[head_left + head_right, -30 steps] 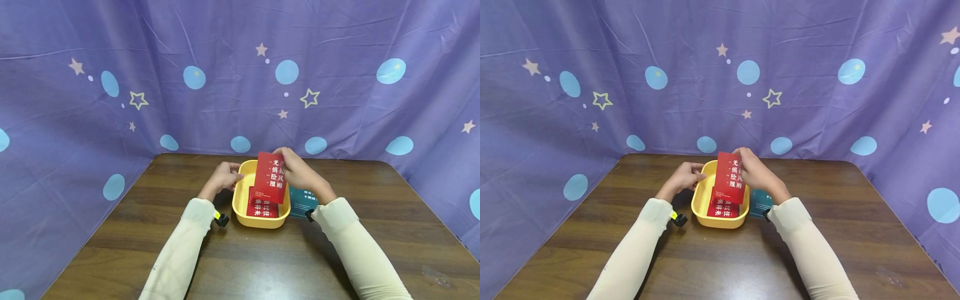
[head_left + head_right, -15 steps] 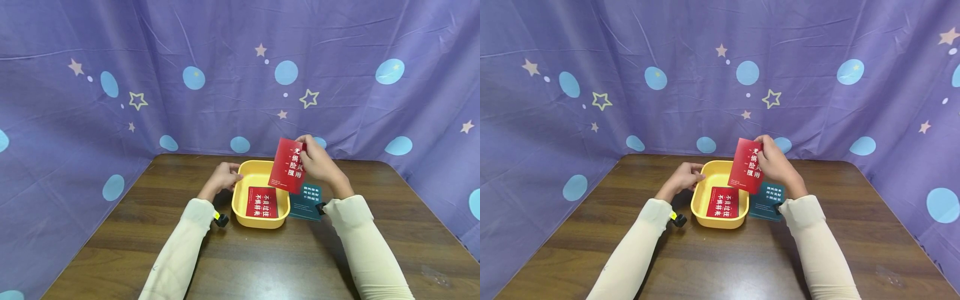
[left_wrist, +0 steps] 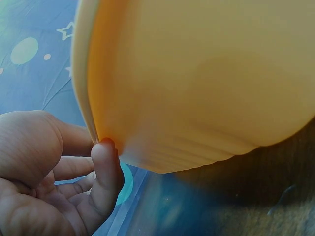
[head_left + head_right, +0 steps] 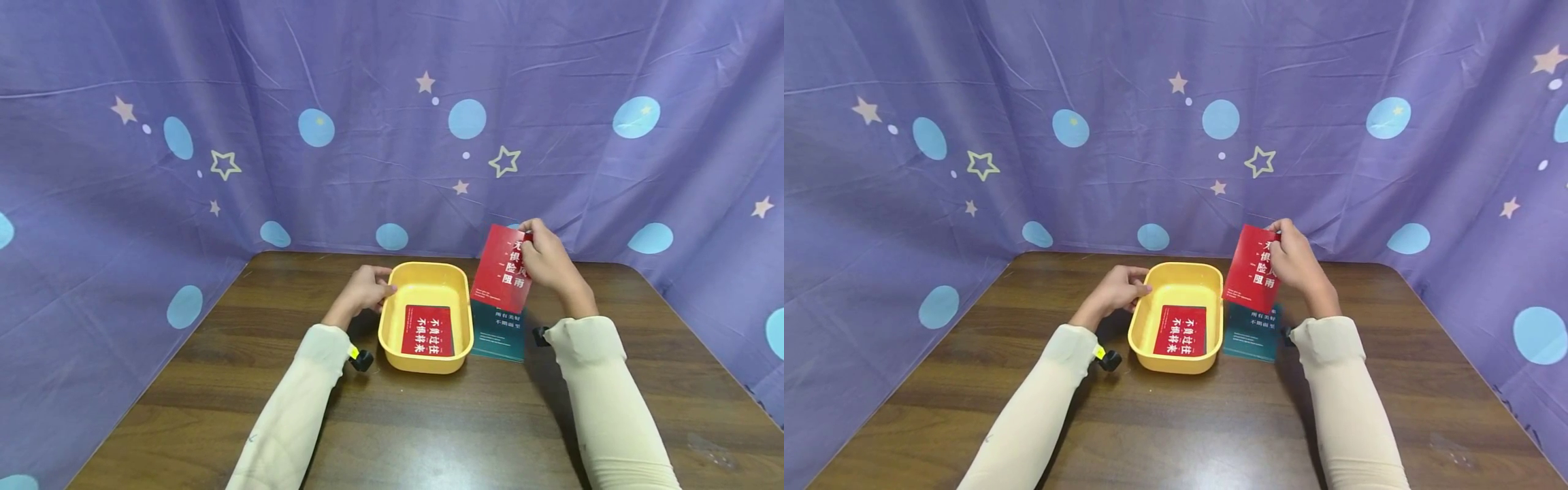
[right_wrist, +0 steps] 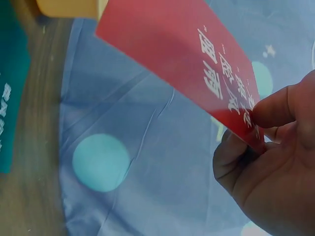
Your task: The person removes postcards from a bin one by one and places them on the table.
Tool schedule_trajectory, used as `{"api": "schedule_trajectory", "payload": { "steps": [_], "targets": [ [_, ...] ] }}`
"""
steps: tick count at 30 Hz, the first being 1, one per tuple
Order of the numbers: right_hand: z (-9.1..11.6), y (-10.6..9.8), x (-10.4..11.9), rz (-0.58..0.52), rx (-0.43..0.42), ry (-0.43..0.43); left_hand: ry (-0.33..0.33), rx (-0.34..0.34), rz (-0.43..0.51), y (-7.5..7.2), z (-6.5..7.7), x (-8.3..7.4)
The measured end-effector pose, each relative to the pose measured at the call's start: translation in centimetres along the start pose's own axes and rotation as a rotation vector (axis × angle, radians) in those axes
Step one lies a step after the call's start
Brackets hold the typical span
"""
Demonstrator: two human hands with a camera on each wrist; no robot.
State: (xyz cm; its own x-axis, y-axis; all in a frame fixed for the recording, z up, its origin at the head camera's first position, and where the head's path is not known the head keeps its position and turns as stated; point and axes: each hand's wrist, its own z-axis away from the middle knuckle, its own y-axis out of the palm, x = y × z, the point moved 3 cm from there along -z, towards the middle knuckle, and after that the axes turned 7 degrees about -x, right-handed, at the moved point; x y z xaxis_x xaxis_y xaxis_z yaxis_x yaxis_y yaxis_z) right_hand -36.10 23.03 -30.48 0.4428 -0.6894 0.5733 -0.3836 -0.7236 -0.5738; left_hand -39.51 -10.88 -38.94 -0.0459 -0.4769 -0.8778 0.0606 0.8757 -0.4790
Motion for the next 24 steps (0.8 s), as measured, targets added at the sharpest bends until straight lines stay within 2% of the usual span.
{"api": "schedule_trajectory", "payload": {
  "steps": [9, 17, 19, 24],
  "targets": [
    [0.6, 0.3, -2.8, 0.045, 0.077, 0.109, -0.001, -0.001, 0.006, 0.0, -0.1, 0.1],
    [1.2, 2.8, -5.1, 0.077, 0.282, 0.141, -0.003, 0.000, 0.013, 0.0, -0.1, 0.1],
    [1.5, 3.7, -5.5, 0.056, 0.332, 0.171, -0.004, 0.002, 0.013, 0.0, -0.1, 0.2],
    [2.5, 5.4, -6.2, -0.057, 0.474, 0.316, -0.004, 0.006, 0.007, 0.0, -0.1, 0.1]
  ]
}}
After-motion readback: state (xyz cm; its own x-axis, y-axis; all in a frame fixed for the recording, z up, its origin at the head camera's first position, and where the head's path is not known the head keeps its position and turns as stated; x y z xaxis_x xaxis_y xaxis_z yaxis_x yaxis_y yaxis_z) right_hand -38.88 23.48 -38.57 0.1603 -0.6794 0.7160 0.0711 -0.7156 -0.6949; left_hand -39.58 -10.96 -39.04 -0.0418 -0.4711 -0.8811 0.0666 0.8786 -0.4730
